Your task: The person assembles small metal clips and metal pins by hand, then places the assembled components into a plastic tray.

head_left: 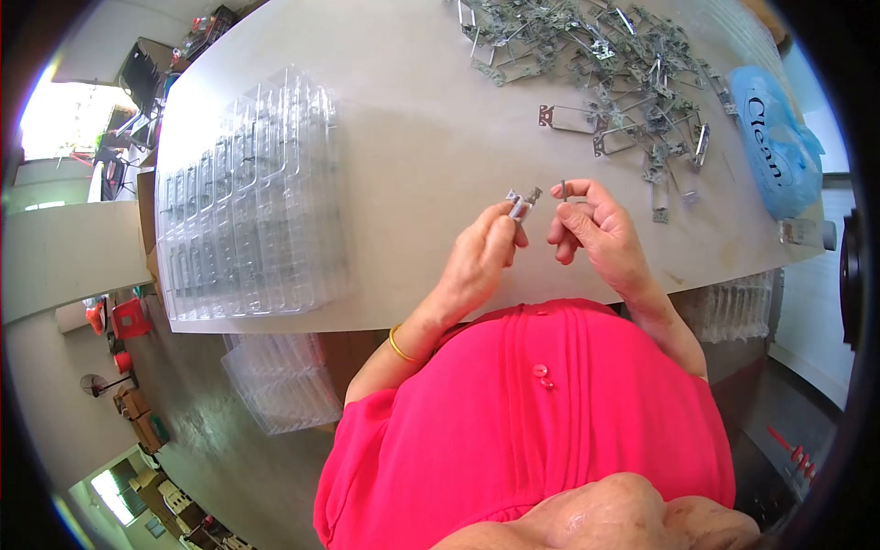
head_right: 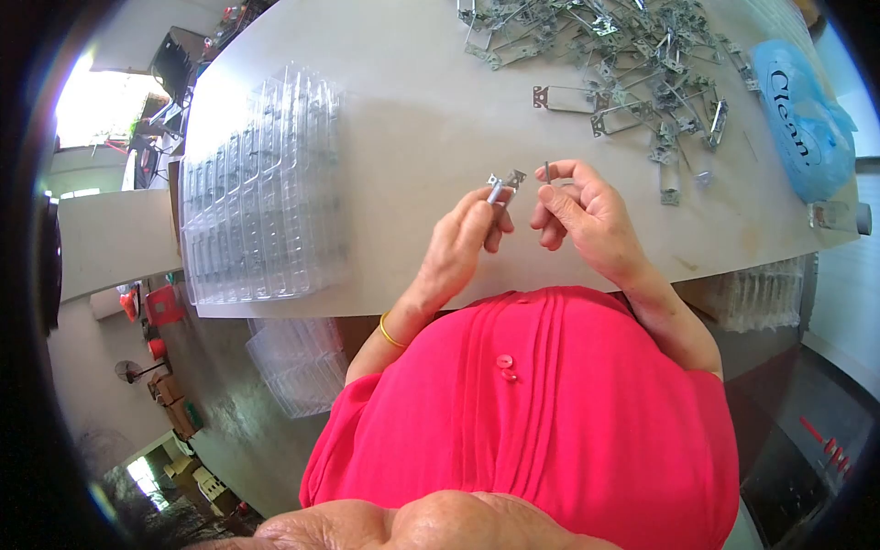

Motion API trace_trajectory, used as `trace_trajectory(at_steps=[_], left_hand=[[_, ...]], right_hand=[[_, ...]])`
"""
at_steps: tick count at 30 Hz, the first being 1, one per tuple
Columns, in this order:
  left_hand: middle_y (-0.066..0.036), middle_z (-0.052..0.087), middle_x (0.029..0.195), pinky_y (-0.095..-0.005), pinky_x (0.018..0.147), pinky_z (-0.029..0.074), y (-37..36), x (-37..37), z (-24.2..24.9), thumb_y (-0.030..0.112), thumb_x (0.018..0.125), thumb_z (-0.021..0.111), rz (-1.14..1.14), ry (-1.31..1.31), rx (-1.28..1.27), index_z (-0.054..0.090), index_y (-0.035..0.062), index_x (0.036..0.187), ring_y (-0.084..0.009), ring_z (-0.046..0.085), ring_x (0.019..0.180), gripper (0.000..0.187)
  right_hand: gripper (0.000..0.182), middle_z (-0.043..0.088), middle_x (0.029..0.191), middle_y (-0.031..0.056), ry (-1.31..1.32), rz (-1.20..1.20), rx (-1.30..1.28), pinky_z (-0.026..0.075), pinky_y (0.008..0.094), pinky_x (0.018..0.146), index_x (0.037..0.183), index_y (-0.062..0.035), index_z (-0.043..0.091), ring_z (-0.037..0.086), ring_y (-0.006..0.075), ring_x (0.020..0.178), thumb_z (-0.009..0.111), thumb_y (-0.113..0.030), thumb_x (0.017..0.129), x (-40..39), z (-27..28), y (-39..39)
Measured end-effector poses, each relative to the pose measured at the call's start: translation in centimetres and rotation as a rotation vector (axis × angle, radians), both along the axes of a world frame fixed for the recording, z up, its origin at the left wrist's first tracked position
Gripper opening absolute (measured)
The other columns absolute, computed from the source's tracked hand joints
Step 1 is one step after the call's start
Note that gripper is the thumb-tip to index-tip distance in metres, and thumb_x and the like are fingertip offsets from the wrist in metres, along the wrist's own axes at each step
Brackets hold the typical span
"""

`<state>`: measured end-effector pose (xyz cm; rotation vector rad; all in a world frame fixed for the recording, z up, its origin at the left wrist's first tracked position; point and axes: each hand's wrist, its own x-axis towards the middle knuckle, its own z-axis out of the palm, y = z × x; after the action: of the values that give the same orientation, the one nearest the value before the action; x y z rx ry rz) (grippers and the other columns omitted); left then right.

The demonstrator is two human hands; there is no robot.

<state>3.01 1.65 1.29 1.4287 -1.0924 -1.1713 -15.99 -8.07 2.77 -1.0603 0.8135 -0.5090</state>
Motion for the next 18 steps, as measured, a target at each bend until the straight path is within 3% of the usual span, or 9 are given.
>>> trace_trajectory(at_steps=[1,2,3,5,8,12,14,18], left_hand=[[-0.008,0.064,0.09,-0.0273,0.061,0.043,-0.1,0.3,0.3,0.025,0.107,0.043,0.013,0.403,0.219,0.058,-0.0029,0.129,-0.0128,0.053,0.067,0.038],[-0.007,0.063,0.085,-0.0253,0.058,0.038,-0.2,0.5,-0.1,0.031,0.108,0.034,0.007,0.447,0.246,0.061,-0.0024,0.125,-0.0117,0.049,0.063,0.047],[-0.007,0.063,0.085,-0.0253,0.058,0.038,-0.2,0.8,-0.4,0.031,0.108,0.034,0.01,0.447,0.252,0.061,-0.0024,0.125,-0.0117,0.049,0.063,0.047],[-0.007,0.062,0.084,-0.0256,0.059,0.039,-0.2,1.3,-0.9,0.031,0.107,0.034,-0.076,0.774,0.288,0.062,-0.0024,0.123,-0.012,0.048,0.063,0.046],[-0.007,0.062,0.082,-0.0259,0.059,0.039,-0.4,1.1,-1.0,0.033,0.108,0.036,-0.101,0.837,0.293,0.064,-0.0021,0.121,-0.0118,0.046,0.063,0.047],[-0.006,0.061,0.082,-0.0256,0.059,0.039,-0.2,0.6,-0.7,0.037,0.109,0.037,-0.073,0.669,0.27,0.064,-0.001,0.121,-0.0107,0.045,0.063,0.048],[-0.002,0.059,0.081,-0.0258,0.059,0.038,-0.3,0.5,0.2,0.038,0.109,0.04,-0.065,0.396,0.265,0.063,-0.0017,0.12,-0.0082,0.041,0.063,0.048],[-0.002,0.059,0.083,-0.0252,0.062,0.037,0.0,0.7,-0.2,0.039,0.109,0.042,-0.088,0.343,0.223,0.064,0.0002,0.124,-0.0081,0.042,0.067,0.047]], right_hand=[[0.023,0.066,0.078,0.0042,0.069,0.0,-0.072,0.051,0.0253,0.06,0.119,-0.0018,0.056,0.062,0.0092,0.066,0.057,-0.021,0.106,-0.2,0.1,0.0],[0.023,0.063,0.075,0.0018,0.139,0.001,-0.144,0.049,0.0241,0.059,0.121,-0.003,0.055,0.059,0.0071,0.064,0.057,-0.02,0.106,-0.3,0.1,0.2],[0.023,0.063,0.075,0.0018,0.138,0.003,-0.138,0.049,0.0241,0.059,0.121,-0.003,0.055,0.059,0.0071,0.064,0.057,-0.02,0.106,-0.4,0.1,0.3],[0.024,0.058,0.07,-0.0008,0.219,0.02,-0.336,0.045,0.023,0.059,0.125,-0.0039,0.054,0.053,0.0056,0.062,0.058,-0.017,0.105,-0.6,0.1,0.7],[0.028,0.055,0.067,-0.0009,0.231,0.014,-0.448,0.043,0.0227,0.06,0.13,-0.0035,0.052,0.052,0.0059,0.064,0.059,-0.013,0.104,-0.3,0.8,1.2],[0.031,0.055,0.067,-0.0007,0.209,0.045,-0.375,0.042,0.0225,0.061,0.133,-0.0025,0.052,0.053,0.0064,0.066,0.059,-0.011,0.104,0.3,1.9,1.4],[0.035,0.056,0.068,-0.0007,0.193,0.094,-0.343,0.038,0.0204,0.054,0.137,-0.0053,0.05,0.047,0.004,0.059,0.059,-0.015,0.105,0.4,1.8,1.4],[0.033,0.056,0.067,-0.001,0.186,0.119,-0.201,0.04,0.0221,0.058,0.134,-0.0023,0.051,0.05,0.0048,0.063,0.059,-0.012,0.104,0.5,2.4,1.0]])
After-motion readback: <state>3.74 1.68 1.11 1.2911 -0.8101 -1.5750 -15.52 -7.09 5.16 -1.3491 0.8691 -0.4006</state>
